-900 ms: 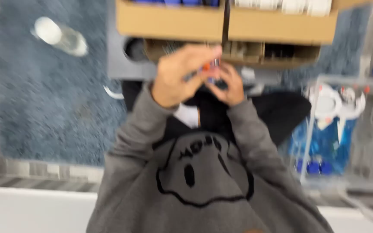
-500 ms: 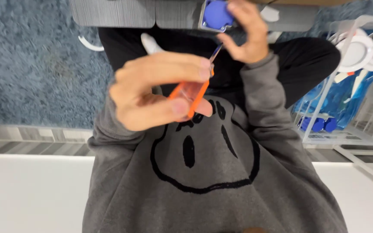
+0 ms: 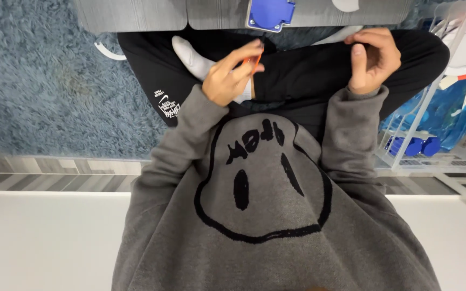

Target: Assembling small blue electrical components using a screwdriver

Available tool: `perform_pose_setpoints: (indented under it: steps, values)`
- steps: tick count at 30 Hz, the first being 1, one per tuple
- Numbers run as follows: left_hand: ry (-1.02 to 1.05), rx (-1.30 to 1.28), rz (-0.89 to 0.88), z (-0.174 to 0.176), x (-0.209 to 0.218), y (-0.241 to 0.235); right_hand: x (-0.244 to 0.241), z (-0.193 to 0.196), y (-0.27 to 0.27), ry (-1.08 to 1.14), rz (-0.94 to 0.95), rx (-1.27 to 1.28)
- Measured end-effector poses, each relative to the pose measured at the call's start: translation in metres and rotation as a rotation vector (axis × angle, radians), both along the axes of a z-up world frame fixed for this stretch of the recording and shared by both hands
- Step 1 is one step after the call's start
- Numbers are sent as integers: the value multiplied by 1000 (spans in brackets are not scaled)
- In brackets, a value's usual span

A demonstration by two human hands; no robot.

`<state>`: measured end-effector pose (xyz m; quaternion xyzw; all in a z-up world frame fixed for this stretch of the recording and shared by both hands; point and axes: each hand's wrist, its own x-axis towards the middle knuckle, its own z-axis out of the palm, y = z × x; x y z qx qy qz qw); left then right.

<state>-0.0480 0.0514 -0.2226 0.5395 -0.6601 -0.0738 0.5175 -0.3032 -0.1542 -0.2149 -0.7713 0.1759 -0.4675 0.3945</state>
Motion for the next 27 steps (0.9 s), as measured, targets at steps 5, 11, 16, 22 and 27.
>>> perform_pose_setpoints:
  steps: [5,11,16,22,27]
  values:
    - [-88,30,65,-33,-4,-29,6,0,-6,55,40,-48]
    - [-126,15,67,-60,-4,-35,3,-7,-9,40,68,-73]
    - [-205,16,63,-75,-3,-31,1,-8,-7,59,55,-44]
    - [-141,37,21,-48,-2,-22,2,-4,-5,81,60,-33]
    - [-138,47,31,-6,2,7,2,0,-3,156,68,-61]
